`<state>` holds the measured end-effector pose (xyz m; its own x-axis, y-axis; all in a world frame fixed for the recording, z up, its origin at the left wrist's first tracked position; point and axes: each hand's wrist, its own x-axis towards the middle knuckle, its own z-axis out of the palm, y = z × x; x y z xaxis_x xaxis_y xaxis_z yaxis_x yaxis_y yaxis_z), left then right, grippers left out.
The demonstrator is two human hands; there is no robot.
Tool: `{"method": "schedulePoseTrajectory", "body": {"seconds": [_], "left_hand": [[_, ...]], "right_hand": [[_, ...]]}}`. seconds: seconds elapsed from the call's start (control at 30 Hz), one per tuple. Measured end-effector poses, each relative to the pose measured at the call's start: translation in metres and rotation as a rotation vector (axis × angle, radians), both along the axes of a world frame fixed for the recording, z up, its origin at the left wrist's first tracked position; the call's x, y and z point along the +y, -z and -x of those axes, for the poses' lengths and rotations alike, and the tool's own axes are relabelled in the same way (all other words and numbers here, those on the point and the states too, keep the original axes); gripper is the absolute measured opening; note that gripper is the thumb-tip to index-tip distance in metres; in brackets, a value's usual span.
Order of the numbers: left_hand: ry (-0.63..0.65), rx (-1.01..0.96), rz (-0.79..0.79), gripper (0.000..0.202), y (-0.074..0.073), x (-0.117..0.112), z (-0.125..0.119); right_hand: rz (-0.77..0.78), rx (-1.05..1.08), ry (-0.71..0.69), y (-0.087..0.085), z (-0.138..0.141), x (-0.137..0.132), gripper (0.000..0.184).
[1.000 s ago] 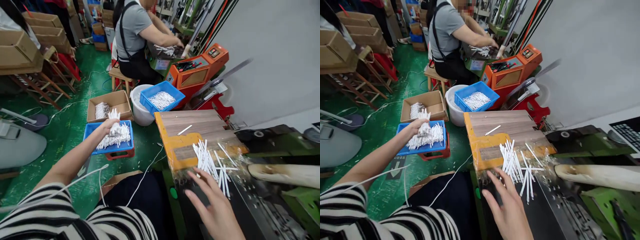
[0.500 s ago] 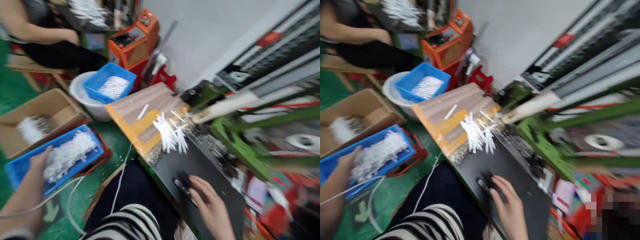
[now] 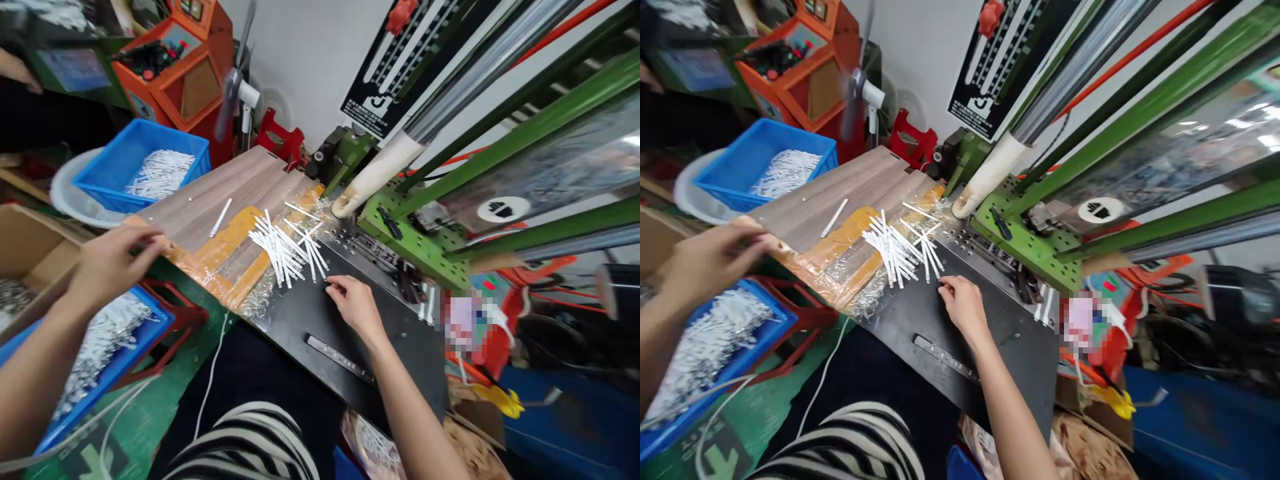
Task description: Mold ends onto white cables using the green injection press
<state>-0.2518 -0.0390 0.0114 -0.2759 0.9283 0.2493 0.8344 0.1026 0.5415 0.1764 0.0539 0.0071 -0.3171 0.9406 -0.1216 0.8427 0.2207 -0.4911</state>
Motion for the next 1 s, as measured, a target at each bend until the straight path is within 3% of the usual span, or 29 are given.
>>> {"method": "schedulePoseTrajectory", "body": {"seconds": [0.17, 0.3, 0.47, 0.57, 0.6, 0.67, 0.77, 0.8, 0.9, 1.0], "left_hand": [[0.024, 0.263, 0.367, 0.035, -0.019, 0.073, -0.024], [-0.026, 0.406, 0.716, 0.041, -0.026, 0.101, -0.05], [0.034, 0.443, 0.726, 0.039, -0.03, 0.097, -0.056], [-0.011, 0.484, 0.612, 0.046, -0.026, 0.087, -0.061], [0.027, 0.485, 0.52, 0.046, -0.024, 0.084, -0.066], [0.266, 0.443, 0.313, 0.042, -0.018, 0.078, -0.079], [0.823, 0.346, 0.131, 0.033, -0.011, 0.077, -0.109], [0.95, 0.35, 0.114, 0.03, -0.009, 0.079, -0.119], [1.155, 0.439, 0.053, 0.028, -0.007, 0.088, -0.142], [1.234, 0.469, 0.056, 0.033, 0.0, 0.101, -0.159]], "right_hand": [[-0.075, -0.18, -0.049, -0.01, 0.03, 0.005, 0.016], [-0.069, -0.353, -0.125, -0.016, 0.049, 0.003, 0.018], [-0.032, -0.41, -0.111, -0.015, 0.034, -0.002, 0.023], [-0.034, -0.364, -0.132, -0.012, 0.003, -0.019, 0.025], [-0.042, -0.307, -0.126, -0.01, -0.01, -0.027, 0.025], [-0.074, -0.13, -0.077, -0.005, -0.036, -0.043, 0.026], [-0.125, 0.167, 0.064, 0.007, -0.071, -0.068, 0.023], [-0.13, 0.239, 0.116, 0.01, -0.08, -0.076, 0.021], [-0.108, 0.384, 0.291, 0.019, -0.096, -0.102, 0.018], [-0.053, 0.495, 0.418, 0.019, -0.099, -0.127, 0.017]]}}
